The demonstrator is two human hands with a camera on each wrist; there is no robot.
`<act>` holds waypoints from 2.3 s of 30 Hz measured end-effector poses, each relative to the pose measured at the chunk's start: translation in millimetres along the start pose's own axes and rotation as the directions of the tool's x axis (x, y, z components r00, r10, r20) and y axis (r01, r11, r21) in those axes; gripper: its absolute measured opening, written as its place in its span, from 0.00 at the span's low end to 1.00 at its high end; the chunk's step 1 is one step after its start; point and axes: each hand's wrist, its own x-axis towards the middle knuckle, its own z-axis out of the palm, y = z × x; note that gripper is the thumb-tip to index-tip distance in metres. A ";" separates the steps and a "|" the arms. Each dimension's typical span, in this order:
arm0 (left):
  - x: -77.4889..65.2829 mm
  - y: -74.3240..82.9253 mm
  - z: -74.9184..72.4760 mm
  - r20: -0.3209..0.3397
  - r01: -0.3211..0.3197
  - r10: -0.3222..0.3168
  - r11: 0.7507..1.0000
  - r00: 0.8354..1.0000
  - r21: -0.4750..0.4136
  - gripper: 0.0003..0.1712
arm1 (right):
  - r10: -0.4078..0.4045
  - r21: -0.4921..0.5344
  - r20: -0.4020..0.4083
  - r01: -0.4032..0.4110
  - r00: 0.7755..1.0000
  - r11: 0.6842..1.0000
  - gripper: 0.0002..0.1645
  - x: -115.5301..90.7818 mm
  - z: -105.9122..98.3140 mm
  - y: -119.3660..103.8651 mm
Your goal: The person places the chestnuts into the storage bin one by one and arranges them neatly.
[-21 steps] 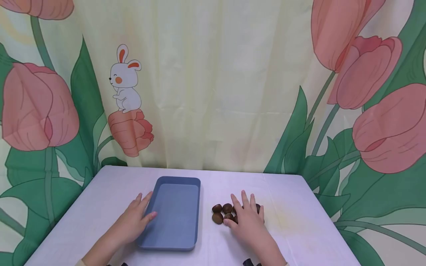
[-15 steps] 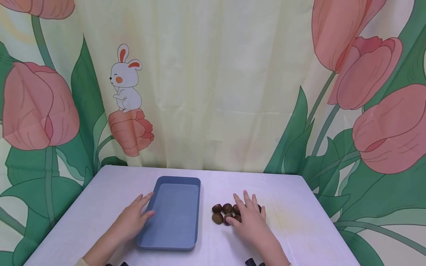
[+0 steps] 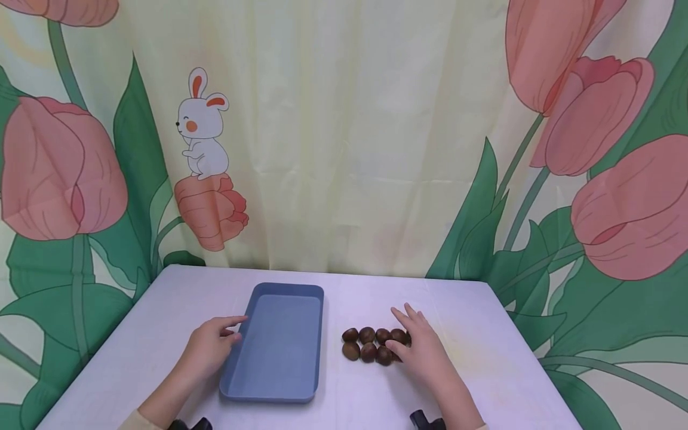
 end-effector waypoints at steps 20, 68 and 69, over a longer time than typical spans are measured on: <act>8.8 -10.8 -0.4 0.007 0.071 -0.071 0.986 0.997 -0.150 0.14 | 0.260 0.185 -0.006 -0.255 0.966 0.949 0.37 13.9 -8.2 50.3; 11.0 -15.1 0.4 0.045 0.152 -0.146 0.954 0.988 -0.257 0.11 | 0.246 0.289 0.022 -0.242 0.969 0.926 0.21 39.9 4.3 78.7; 11.2 -15.3 0.5 0.045 0.156 -0.150 0.954 0.988 -0.257 0.11 | 0.249 0.292 0.019 -0.244 0.968 0.925 0.20 40.0 4.4 78.9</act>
